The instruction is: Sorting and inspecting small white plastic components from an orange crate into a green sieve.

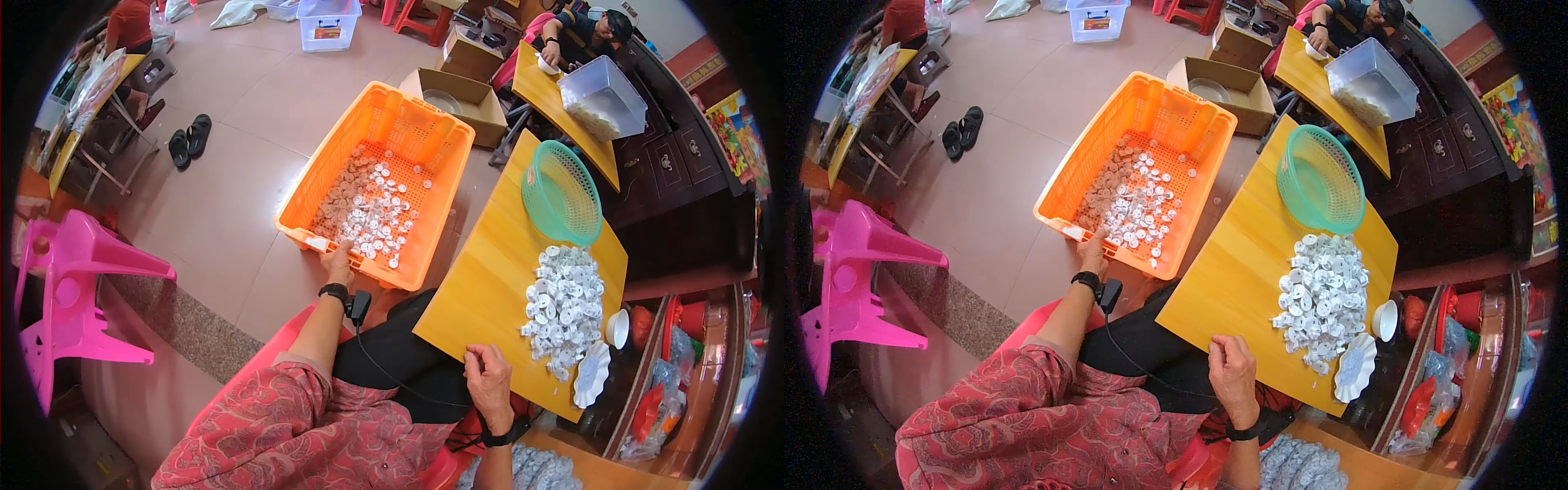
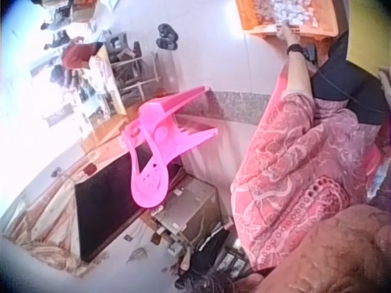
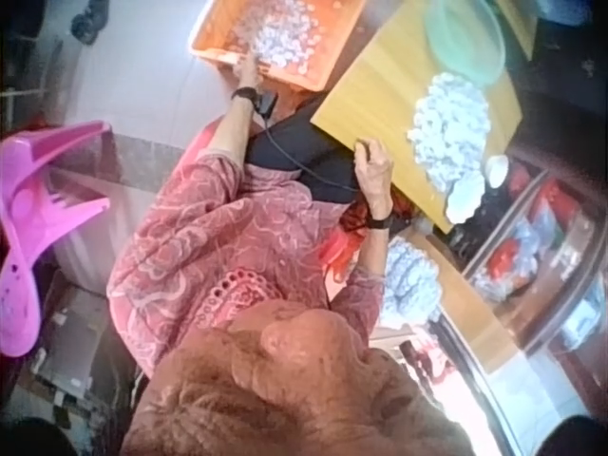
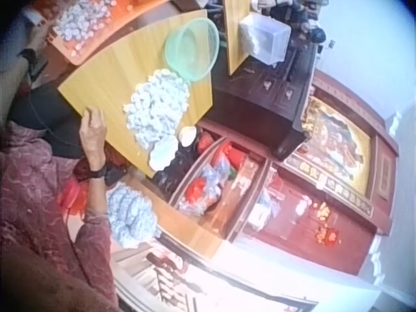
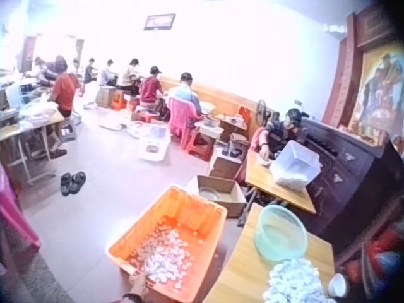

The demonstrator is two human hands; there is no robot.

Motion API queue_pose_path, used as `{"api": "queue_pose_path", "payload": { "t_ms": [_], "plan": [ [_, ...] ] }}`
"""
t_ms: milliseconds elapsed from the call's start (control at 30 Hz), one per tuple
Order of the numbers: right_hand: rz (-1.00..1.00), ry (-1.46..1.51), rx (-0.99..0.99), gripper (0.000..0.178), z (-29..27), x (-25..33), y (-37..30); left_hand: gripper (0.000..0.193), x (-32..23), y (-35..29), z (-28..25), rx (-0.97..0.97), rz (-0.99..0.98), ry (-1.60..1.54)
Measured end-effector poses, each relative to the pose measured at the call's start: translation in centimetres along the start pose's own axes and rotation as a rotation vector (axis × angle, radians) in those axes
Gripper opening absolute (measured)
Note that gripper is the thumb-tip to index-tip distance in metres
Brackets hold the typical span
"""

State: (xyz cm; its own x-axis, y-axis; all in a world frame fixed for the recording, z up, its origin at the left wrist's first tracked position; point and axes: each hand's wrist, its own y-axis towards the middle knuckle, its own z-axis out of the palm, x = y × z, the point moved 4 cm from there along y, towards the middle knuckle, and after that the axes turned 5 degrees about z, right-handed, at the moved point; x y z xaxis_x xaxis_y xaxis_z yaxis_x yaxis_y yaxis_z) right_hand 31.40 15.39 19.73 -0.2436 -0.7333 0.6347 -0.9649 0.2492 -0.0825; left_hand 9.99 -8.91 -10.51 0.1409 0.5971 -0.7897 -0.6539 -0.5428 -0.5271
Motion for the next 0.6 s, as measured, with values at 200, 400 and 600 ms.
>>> {"api": "queue_pose_path", "payload": {
  "t_ms": [200, 400, 600],
  "plan": [
    [-0.004, 0.045, 0.025, 0.009, 0.2, 0.4, -0.1, 0.087, -1.9, 0.1, -0.9, -0.196, -0.058, 0.585],
    [-0.036, 0.059, 0.117, 0.011, 0.5, 2.3, -0.2, 0.102, -6.5, -2.6, 3.3, -0.257, 0.026, 0.737],
    [-0.191, 0.005, 0.136, 0.013, 1.3, 5.1, 0.5, 0.105, -3.2, -2.1, 0.9, -0.138, -0.163, 0.758]
  ]
}}
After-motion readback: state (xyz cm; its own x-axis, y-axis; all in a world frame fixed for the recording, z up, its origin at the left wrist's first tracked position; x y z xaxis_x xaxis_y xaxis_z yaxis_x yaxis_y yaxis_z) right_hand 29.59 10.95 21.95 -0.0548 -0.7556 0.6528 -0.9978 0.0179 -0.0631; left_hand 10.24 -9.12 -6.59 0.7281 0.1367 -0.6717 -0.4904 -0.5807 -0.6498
